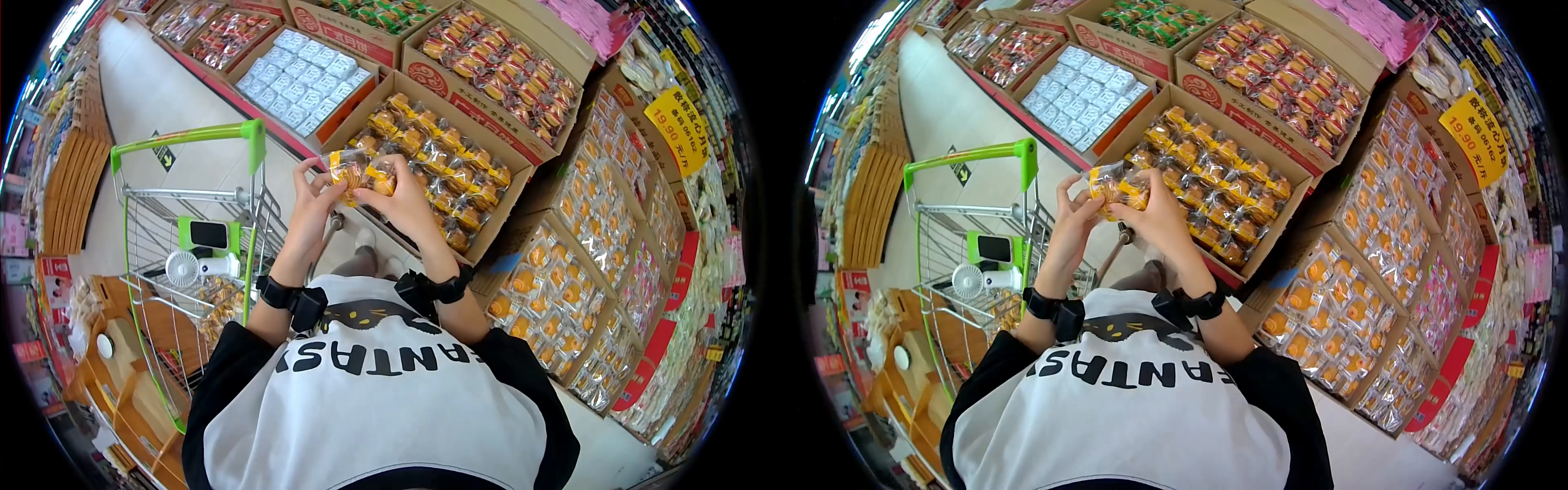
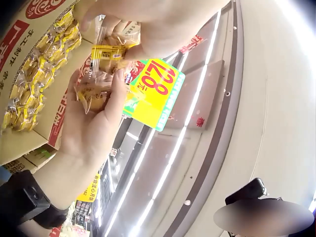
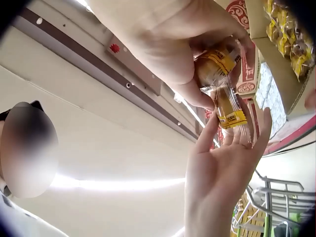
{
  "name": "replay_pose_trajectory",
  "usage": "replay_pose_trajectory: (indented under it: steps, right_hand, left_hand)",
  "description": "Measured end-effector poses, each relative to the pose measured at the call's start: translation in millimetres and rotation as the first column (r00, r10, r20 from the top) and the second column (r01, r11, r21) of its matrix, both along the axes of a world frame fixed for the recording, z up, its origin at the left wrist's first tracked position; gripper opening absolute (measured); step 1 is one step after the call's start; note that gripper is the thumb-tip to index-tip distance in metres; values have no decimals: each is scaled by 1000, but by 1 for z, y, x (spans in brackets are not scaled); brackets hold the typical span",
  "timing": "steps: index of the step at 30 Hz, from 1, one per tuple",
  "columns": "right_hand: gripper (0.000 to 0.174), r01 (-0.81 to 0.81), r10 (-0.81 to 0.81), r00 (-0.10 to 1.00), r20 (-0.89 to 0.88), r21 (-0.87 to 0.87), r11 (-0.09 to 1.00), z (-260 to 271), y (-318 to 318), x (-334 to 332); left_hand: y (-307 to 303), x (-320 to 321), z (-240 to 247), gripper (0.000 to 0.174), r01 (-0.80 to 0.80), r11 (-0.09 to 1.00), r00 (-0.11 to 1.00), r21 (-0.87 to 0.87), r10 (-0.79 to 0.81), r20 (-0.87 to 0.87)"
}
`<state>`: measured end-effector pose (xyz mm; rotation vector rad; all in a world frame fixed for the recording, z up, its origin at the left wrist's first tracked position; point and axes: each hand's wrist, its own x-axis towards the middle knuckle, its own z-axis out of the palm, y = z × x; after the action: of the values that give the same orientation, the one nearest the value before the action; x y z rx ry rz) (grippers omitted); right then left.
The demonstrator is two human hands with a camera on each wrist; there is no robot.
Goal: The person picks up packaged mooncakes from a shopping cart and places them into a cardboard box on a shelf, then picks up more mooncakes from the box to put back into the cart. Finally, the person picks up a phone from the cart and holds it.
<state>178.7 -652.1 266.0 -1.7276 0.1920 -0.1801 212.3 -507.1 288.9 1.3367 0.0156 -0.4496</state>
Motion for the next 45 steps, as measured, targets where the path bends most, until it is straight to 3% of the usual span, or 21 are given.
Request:
replay_pose_trajectory:
  steps: [2,6,9,11,12,13,14,15,17,20,24,26,28,30,31,32,34,38,42,44,45]
  right_hand:
    - [47,17,-21,998,-52,-76,997,-1,-10,6]
    - [48,-23,33,994,-107,94,995,-3,-23,17]
    - [50,-32,41,996,-85,103,994,-14,-33,24]
    - [51,-36,41,995,-89,64,997,-21,-41,26]
    - [51,-30,36,995,-90,66,997,-23,-45,27]
    - [52,-45,43,993,-109,-10,999,-24,-49,28]
    - [52,-60,49,990,-129,-85,995,-25,-52,29]
    - [52,-55,44,991,-130,-83,995,-25,-54,30]
    - [53,-116,109,963,-247,-14,993,-23,-59,31]
    - [53,-104,100,962,-255,-2,995,-25,-63,33]
    - [53,-38,32,975,-220,-22,999,-30,-69,32]
    - [57,106,-115,987,-110,-83,991,-41,-73,33]
    - [55,143,-159,976,-147,-110,984,-38,-80,30]
    - [57,125,-168,966,-199,-210,970,-53,-90,25]
    - [59,89,-171,961,-216,-347,934,-60,-94,22]
    - [59,96,-180,959,-218,-346,933,-67,-95,20]
    - [63,-55,-222,871,-438,-537,842,-70,-95,16]
    - [62,22,-285,903,-323,-626,780,-101,-88,12]
    - [59,13,-266,884,-384,-551,835,-97,-75,15]
    - [54,28,-360,866,-346,-686,727,-110,-68,17]
    - [54,28,-361,865,-347,-686,727,-115,-66,18]
  left_hand:
    - [-6,8,0,49,23,1000,999,-7,-23,-25]
    - [-11,29,-10,52,102,995,995,-21,-102,2]
    - [-14,40,-5,57,206,977,978,54,-205,-22]
    - [-14,46,-10,59,190,936,886,298,-294,358]
    - [-14,50,-7,59,195,934,885,300,-299,356]
    - [-15,55,-2,61,117,830,687,546,-465,559]
    - [-16,58,0,63,-47,692,420,720,-641,643]
    - [-18,61,-2,63,-43,691,416,722,-644,641]
    - [-24,63,-8,57,-157,553,174,818,-800,574]
    - [-34,65,-12,51,-153,561,65,814,-816,574]
    - [-45,73,-16,46,-175,557,8,812,-824,567]
    - [-49,80,-23,49,-137,556,39,820,-824,565]
    - [-52,89,-36,49,-142,540,44,829,-834,551]
    - [-54,98,-53,49,-147,524,47,839,-844,535]
    - [-55,102,-64,49,-156,492,76,856,-858,507]
    - [-56,105,-73,49,-165,460,105,873,-871,479]
    - [-59,107,-85,50,-171,453,99,875,-876,473]
    - [-67,109,-102,49,-154,403,117,902,-899,421]
    - [-79,109,-113,49,-138,380,100,915,-913,394]
    - [-85,111,-116,49,-135,341,98,930,-930,355]
    - [-87,112,-118,49,-136,302,97,943,-944,317]
